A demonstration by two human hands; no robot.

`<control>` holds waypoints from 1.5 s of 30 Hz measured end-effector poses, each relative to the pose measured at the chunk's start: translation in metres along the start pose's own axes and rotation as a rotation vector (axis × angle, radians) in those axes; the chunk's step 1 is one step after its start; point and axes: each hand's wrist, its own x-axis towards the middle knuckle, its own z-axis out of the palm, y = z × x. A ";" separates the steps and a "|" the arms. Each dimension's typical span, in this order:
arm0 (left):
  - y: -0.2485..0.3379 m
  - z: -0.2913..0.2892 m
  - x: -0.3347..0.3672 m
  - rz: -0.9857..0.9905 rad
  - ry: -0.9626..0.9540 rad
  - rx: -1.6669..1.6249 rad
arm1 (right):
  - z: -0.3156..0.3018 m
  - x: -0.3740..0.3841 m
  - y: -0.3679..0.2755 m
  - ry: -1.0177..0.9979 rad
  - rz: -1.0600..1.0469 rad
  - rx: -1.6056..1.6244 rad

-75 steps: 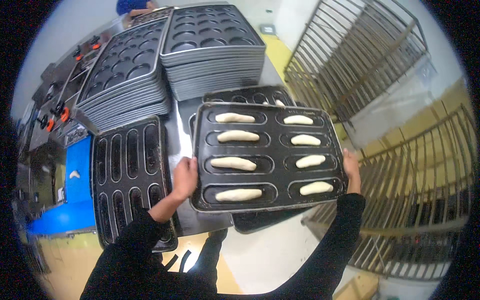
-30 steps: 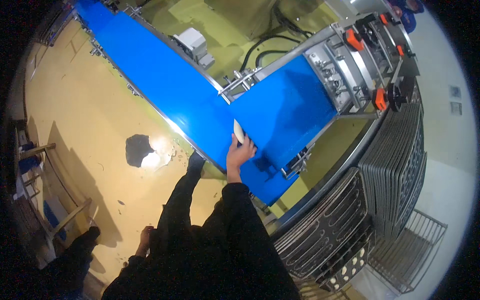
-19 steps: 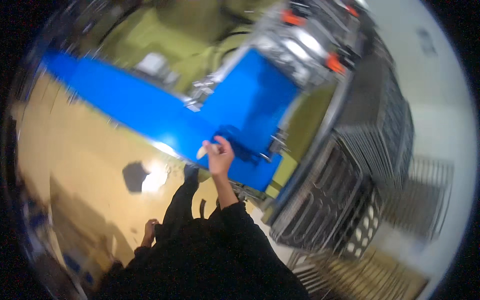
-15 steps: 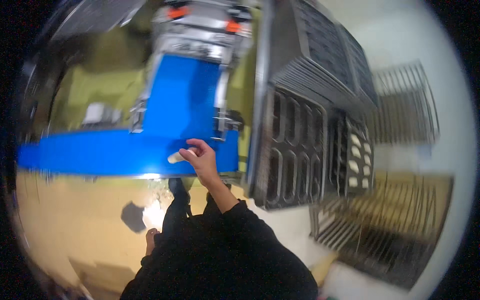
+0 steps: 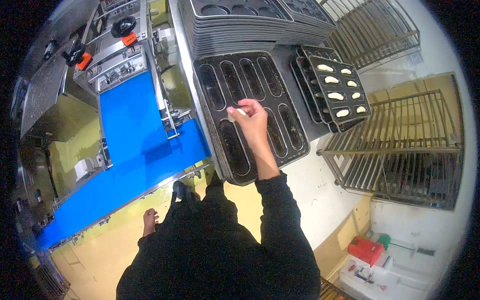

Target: The person picks up elongated pieces of dough from a blue conveyor belt and places them into the slots of a black baking tray. The person repeats this process, filling the tray with dough pieces one by one.

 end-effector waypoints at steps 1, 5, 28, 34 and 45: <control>0.001 0.003 0.002 0.016 -0.007 -0.006 | -0.005 -0.004 0.010 -0.008 -0.069 0.042; -0.019 0.008 0.007 0.071 -0.029 0.029 | -0.005 -0.056 0.063 0.094 0.121 -0.151; 0.321 0.101 -0.266 1.198 -0.383 -0.233 | 0.024 -0.071 0.056 0.296 -0.276 -0.830; 0.281 0.078 -0.222 0.827 -0.426 -0.414 | 0.007 -0.048 0.101 0.025 -0.078 -0.928; 0.274 0.093 -0.191 0.682 -0.380 -0.532 | -0.022 -0.062 0.080 -0.129 -0.144 -0.774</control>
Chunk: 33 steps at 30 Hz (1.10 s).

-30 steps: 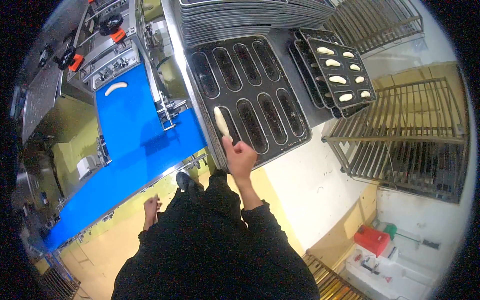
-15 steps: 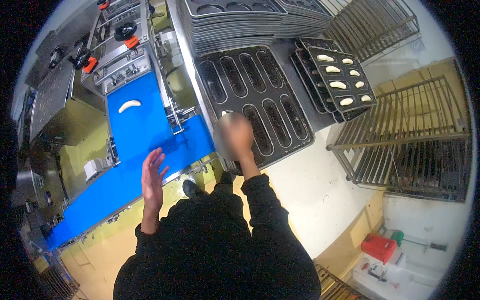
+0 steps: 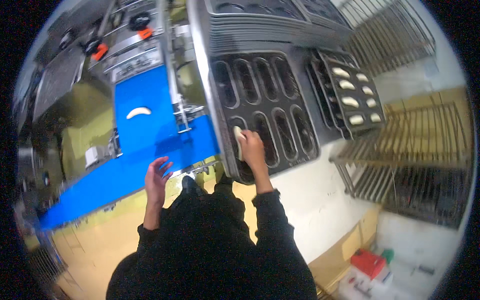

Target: The person picks up elongated pieces of dough from a blue conveyor belt and places them into the slots of a black baking tray. The person repeats this process, filling the tray with dough pieces one by one.

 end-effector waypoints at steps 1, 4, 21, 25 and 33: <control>-0.002 0.000 0.003 0.000 0.022 0.003 | -0.002 0.001 -0.009 -0.016 0.029 -0.073; -0.002 -0.010 0.004 0.007 0.033 -0.098 | 0.008 -0.002 -0.058 0.220 -0.036 -0.408; -0.058 -0.273 -0.047 -0.489 0.429 0.106 | 0.310 0.049 -0.177 -0.310 0.142 1.034; -0.097 -0.330 -0.028 -0.761 0.317 0.155 | 0.151 0.011 -0.117 -0.059 0.414 1.750; -0.139 -0.316 0.036 -0.861 0.023 0.514 | -0.040 -0.009 -0.013 0.719 0.112 -0.117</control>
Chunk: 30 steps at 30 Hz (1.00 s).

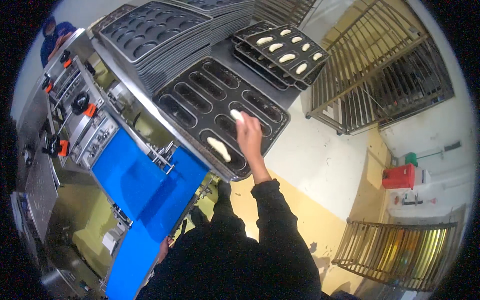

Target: The person picks up elongated pieces of dough from a blue conveyor belt and places them into the slots of a black baking tray. The person repeats this process, filling the tray with dough pieces one by one.

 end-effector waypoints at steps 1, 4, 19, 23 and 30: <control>0.006 0.006 0.002 -0.015 0.000 0.063 | 0.001 0.002 0.006 -0.063 -0.059 -0.174; 0.012 0.029 0.007 0.196 0.024 0.241 | 0.006 -0.004 0.015 -0.270 0.019 -0.436; -0.022 0.094 0.004 0.300 0.140 0.214 | -0.002 -0.038 0.015 -0.689 0.263 0.050; -0.011 0.106 0.003 0.334 0.104 0.258 | -0.015 -0.029 0.013 -0.716 0.207 -0.037; -0.015 0.102 0.009 0.415 0.038 0.222 | -0.018 -0.014 0.007 -0.580 0.231 -0.060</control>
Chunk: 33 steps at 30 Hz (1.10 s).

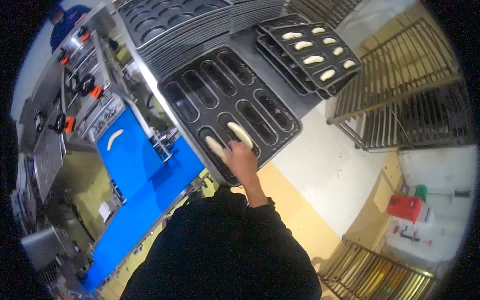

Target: The person picks up elongated pieces of dough from a blue conveyor belt and places them into the slots of a black baking tray. The person repeats this process, filling the tray with dough pieces one by one.

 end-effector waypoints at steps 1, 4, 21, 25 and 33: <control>-0.003 0.000 -0.001 -0.050 0.054 -0.017 | 0.000 0.008 0.003 0.079 -0.017 -0.035; -0.010 0.004 -0.007 -0.157 0.219 -0.070 | 0.000 0.043 0.024 0.391 -0.032 -0.240; -0.048 0.009 -0.051 -0.300 0.713 -0.224 | 0.168 0.013 -0.159 -0.520 -0.641 0.218; -0.059 0.001 -0.096 -0.359 0.631 -0.015 | 0.300 -0.006 -0.233 -0.416 -0.898 0.117; -0.150 0.017 -0.206 -0.113 0.656 -0.489 | 0.429 0.002 -0.244 -0.535 -0.606 0.088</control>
